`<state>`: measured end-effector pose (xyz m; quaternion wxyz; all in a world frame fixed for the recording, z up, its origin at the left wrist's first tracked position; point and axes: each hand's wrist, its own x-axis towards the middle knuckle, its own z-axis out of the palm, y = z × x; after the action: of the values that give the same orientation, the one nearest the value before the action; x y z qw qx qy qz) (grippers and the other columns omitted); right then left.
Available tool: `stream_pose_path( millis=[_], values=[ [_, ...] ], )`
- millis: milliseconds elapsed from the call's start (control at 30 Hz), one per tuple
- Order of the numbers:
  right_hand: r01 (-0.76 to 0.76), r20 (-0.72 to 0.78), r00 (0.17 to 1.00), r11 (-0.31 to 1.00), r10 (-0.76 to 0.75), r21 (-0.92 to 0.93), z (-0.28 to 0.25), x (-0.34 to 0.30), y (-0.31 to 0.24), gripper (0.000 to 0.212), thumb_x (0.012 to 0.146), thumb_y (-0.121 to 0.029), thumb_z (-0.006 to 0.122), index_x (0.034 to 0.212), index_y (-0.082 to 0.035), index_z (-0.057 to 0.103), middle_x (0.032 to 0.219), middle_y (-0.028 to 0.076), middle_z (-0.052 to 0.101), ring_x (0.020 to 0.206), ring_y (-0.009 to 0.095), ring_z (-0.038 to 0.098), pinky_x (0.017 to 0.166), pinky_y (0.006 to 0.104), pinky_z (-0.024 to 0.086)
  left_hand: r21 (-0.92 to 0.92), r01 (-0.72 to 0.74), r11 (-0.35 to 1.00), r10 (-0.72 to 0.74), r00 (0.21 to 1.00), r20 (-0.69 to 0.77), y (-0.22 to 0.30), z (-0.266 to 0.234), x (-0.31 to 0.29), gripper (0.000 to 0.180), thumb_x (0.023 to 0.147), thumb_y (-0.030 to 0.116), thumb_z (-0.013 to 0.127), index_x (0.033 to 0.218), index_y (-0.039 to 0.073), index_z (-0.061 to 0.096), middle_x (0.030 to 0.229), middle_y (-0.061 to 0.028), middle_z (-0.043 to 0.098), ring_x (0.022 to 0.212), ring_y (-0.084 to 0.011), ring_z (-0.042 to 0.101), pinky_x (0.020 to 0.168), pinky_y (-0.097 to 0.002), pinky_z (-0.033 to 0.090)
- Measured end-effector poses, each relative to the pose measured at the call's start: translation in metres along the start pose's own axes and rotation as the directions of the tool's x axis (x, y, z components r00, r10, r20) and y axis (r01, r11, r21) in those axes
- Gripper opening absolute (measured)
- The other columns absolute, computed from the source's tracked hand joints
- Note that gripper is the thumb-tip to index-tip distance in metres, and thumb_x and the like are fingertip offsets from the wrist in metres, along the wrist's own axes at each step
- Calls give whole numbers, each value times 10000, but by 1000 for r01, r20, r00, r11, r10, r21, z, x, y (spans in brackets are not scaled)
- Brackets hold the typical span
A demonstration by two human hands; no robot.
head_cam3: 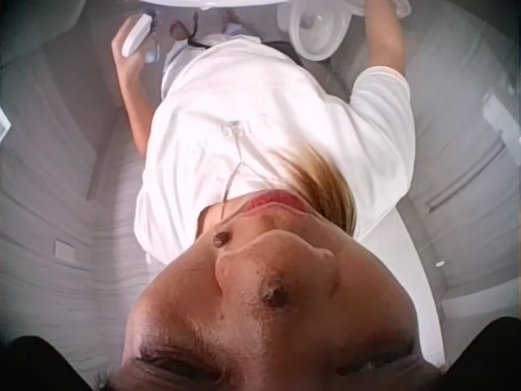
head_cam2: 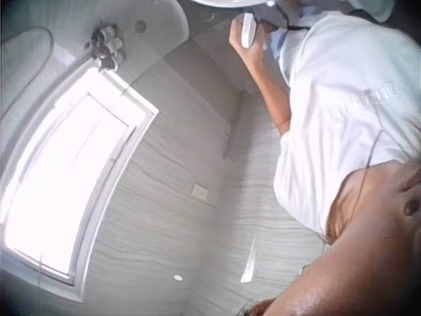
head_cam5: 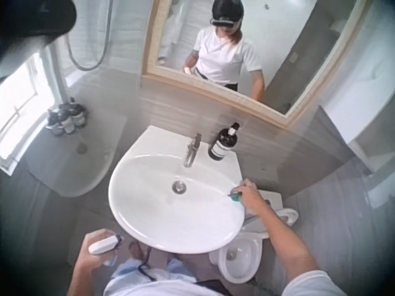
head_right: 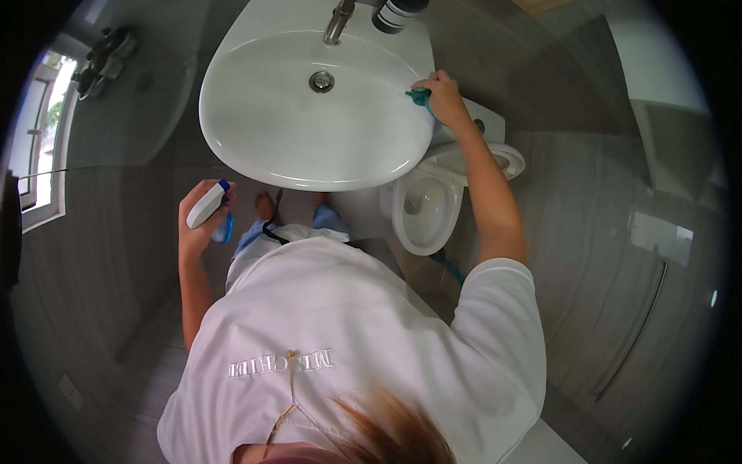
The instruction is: The person wipes a bathroom wall and sink with a cloth and a spray bottle, then mops the tiled floor with a blue mop.
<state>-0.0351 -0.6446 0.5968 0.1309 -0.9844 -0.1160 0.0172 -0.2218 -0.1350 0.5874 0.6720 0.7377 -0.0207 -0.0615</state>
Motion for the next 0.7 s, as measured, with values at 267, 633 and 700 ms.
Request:
stream_pose_path(
  millis=[267, 633, 700],
  values=[
    [-157, -144, 974, 981, 173, 116, 44, -117, -82, 429, 841, 71, 510, 1098, -153, 770, 1104, 125, 546, 1019, 339, 499, 957, 384, 437, -124, 163, 979, -154, 985, 80, -32, -5, -12, 375, 702, -68, 601, 1068, -30, 669, 965, -74, 696, 908, -145, 659, 825, -281, 518],
    [-117, -89, 964, 703, 250, 702, -1, -61, -84, 451, 811, 104, 468, 1151, -56, 719, 1124, 115, 644, 1040, 230, 626, 966, 308, 475, 98, 74, 992, -95, 966, 239, -1, -23, 16, 320, 721, -49, 621, 1034, -16, 680, 943, -76, 692, 888, -153, 673, 795, -285, 521],
    [-186, -119, 970, 963, 211, 193, -2, -16, -16, 461, 862, 35, 501, 1172, -203, 744, 1147, 143, 623, 1051, 329, 598, 967, 415, 461, 128, 28, 991, -56, 973, 224, 12, -20, 15, 321, 725, -51, 620, 1037, -14, 681, 945, -72, 691, 892, -154, 673, 799, -284, 522]
  ],
)
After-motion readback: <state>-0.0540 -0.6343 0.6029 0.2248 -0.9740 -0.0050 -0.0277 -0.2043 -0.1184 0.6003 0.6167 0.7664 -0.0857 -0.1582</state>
